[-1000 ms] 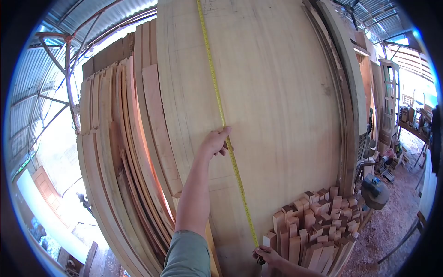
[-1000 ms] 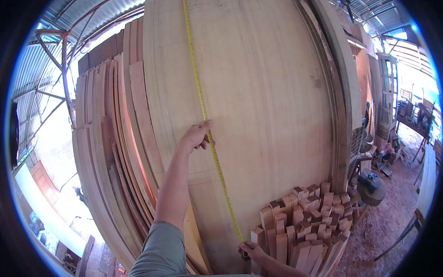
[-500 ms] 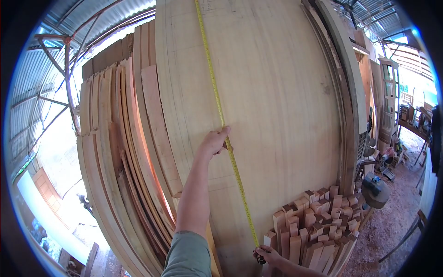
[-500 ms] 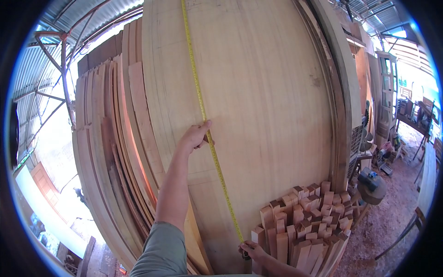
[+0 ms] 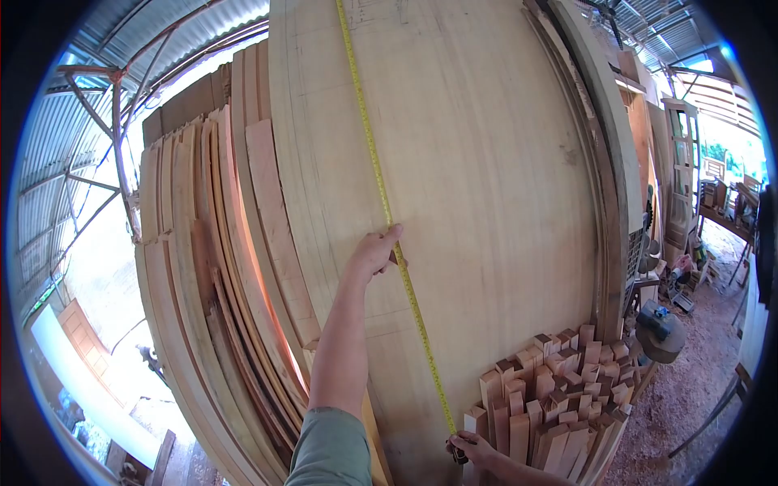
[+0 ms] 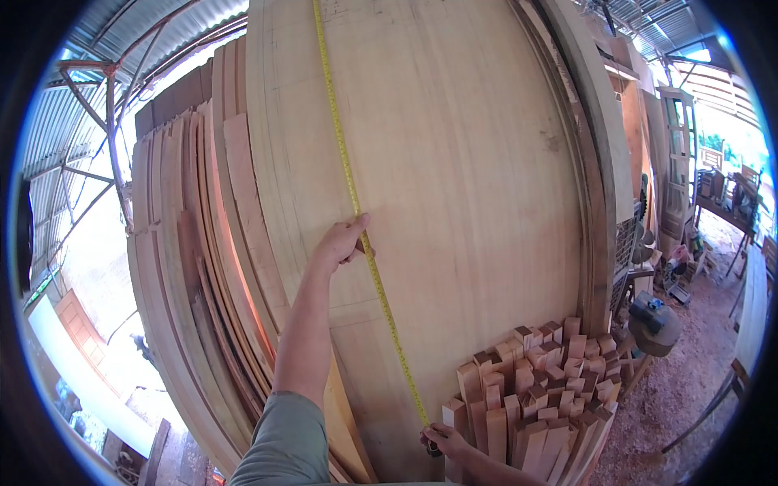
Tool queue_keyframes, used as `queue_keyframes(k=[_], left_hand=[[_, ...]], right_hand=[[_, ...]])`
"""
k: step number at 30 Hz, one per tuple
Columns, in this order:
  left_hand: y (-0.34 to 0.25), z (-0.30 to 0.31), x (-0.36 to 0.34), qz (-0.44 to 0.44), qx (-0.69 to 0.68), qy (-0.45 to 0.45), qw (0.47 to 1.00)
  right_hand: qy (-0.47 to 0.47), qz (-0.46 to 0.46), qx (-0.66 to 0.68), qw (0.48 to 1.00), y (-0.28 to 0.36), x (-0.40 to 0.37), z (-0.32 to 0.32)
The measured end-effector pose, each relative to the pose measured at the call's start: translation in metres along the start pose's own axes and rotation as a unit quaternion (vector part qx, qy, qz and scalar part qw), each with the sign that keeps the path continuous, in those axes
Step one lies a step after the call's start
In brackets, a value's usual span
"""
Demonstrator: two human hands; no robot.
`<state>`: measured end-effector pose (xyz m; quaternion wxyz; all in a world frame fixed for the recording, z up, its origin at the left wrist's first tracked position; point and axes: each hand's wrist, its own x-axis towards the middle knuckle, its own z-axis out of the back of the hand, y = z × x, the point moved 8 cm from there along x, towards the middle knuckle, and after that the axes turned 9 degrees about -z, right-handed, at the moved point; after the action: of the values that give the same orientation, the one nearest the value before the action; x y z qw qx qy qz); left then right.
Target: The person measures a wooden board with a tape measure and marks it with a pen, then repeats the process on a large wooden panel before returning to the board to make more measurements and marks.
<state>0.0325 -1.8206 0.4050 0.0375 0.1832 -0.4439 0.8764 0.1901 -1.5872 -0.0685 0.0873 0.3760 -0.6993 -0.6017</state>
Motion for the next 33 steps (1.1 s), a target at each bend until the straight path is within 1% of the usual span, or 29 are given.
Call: queue_keyframes(k=[6, 8, 14, 27, 33], left_hand=[[0.001, 0.0, 0.001, -0.004, 0.004, -0.005, 1.0], [0.0, 0.0, 0.001, -0.005, 0.007, -0.006, 1.0], [-0.001, 0.0, 0.0, -0.006, -0.002, -0.007, 1.0], [0.001, 0.001, 0.0, 0.01, 0.013, -0.007, 1.0], [-0.004, 0.001, -0.005, 0.012, 0.019, -0.003, 1.0]], right_hand=[[-0.005, 0.002, 0.006, 1.0, -0.007, 0.005, 0.004], [-0.001, 0.017, -0.004, 1.0, -0.006, 0.006, 0.004], [-0.003, 0.001, -0.005, 1.0, 0.001, -0.002, 0.001], [0.0, 0.012, 0.006, 1.0, -0.004, 0.002, 0.002], [-0.003, 0.02, -0.018, 1.0, 0.001, -0.001, 0.001]])
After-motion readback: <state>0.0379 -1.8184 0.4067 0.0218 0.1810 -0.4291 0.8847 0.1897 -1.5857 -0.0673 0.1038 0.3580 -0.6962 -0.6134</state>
